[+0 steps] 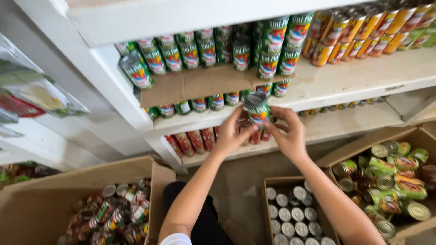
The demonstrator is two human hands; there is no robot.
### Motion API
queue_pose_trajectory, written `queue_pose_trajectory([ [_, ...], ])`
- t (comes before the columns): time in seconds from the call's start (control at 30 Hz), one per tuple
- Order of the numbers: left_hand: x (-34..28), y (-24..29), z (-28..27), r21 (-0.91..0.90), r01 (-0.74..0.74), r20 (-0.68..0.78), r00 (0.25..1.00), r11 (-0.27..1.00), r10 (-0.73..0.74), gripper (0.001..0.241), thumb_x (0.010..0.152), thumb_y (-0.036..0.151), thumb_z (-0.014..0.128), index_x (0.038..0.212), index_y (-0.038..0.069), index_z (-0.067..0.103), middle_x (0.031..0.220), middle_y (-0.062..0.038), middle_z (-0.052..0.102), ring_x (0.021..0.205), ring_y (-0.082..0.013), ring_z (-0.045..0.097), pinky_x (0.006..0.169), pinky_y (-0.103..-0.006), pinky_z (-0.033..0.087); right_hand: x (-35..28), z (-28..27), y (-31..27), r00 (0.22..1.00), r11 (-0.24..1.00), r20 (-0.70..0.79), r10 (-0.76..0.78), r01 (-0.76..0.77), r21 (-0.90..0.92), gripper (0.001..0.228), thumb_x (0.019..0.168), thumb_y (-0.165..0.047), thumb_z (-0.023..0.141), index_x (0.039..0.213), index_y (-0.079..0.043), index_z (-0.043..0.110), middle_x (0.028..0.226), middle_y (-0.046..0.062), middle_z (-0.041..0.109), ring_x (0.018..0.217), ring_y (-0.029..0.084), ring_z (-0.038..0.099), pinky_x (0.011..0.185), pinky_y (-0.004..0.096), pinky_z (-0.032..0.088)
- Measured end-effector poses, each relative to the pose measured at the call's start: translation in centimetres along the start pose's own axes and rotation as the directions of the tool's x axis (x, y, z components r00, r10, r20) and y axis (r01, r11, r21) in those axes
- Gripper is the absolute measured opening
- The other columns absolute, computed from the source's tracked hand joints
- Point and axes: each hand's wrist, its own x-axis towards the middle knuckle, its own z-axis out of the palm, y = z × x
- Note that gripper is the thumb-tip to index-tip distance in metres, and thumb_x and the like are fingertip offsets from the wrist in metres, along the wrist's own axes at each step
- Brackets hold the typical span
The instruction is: Picking up cans from boxes on the floor and placing them onto grocery store shelves.
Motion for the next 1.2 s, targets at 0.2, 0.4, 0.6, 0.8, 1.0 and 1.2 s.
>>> queue_pose_trajectory([
  [0.2,7.0,1.7,-3.9,0.388,-0.217,-0.13,0.949,0.896,0.286,0.065,0.093,0.017,0.08,0.148,0.002,0.049,0.131,-0.017,0.072,0.12,-0.0267,0.072,0.102,-0.0393,0.056,6.7,5.9,-0.5,0.957,0.989,-0.263,-0.124,0.096,-0.117,0.032,0.095,-0.002,0.075,0.126,-0.005,0.067,0.115,0.006,0.069,0.108,0.015,0.069,0.079,0.029,0.061],
  [0.4,11.2,1.1,-4.2,0.497,-0.066,-0.123,0.982,0.865,0.145,0.068,0.09,0.012,0.075,0.15,0.011,0.043,0.108,-0.022,0.076,0.099,-0.0382,0.076,0.082,-0.0446,0.06,9.3,7.2,2.3,0.92,0.98,-0.372,-0.122,0.052,-0.194,0.034,0.097,-0.002,0.073,0.13,-0.003,0.068,0.116,0.008,0.07,0.104,0.016,0.073,0.075,0.027,0.062],
  [0.6,13.2,-1.6,-3.9,0.615,-0.076,-0.143,0.968,0.785,0.206,0.062,0.091,0.015,0.074,0.143,0.009,0.042,0.109,-0.024,0.073,0.092,-0.0431,0.072,0.071,-0.051,0.057,8.7,7.3,3.0,0.922,0.944,-0.295,-0.25,0.163,-0.288,0.048,0.093,0.008,0.065,0.139,-0.002,0.063,0.131,0.017,0.066,0.114,0.025,0.068,0.083,0.031,0.063],
  [0.8,12.6,-0.5,-3.4,0.636,-0.002,-0.179,0.972,0.772,0.15,0.054,0.092,0.021,0.073,0.138,0.011,0.046,0.098,-0.018,0.077,0.086,-0.0381,0.075,0.068,-0.0501,0.056,8.6,7.0,3.7,0.919,0.883,-0.249,-0.304,0.174,-0.435,0.058,0.089,0.007,0.068,0.145,-0.003,0.059,0.133,0.019,0.064,0.113,0.033,0.065,0.088,0.036,0.058],
  [1.0,12.3,-0.7,-3.3,0.686,-0.021,-0.198,0.957,0.727,0.214,0.056,0.091,0.025,0.075,0.137,0.011,0.047,0.111,-0.018,0.076,0.095,-0.0399,0.074,0.073,-0.0503,0.057,8.1,6.6,2.9,0.944,0.898,-0.197,-0.265,0.167,-0.406,0.061,0.086,0.006,0.068,0.145,-0.002,0.057,0.131,0.019,0.063,0.113,0.032,0.066,0.092,0.038,0.057],
  [1.2,12.5,-1.7,-3.6,0.707,-0.046,-0.179,0.954,0.706,0.241,0.059,0.09,0.026,0.074,0.139,0.01,0.045,0.117,-0.021,0.074,0.1,-0.0417,0.073,0.077,-0.0507,0.058,8.0,6.5,3.2,0.946,0.905,-0.181,-0.27,0.185,-0.382,0.061,0.083,0.007,0.068,0.143,-0.001,0.058,0.133,0.022,0.06,0.117,0.035,0.065,0.095,0.039,0.056],
])
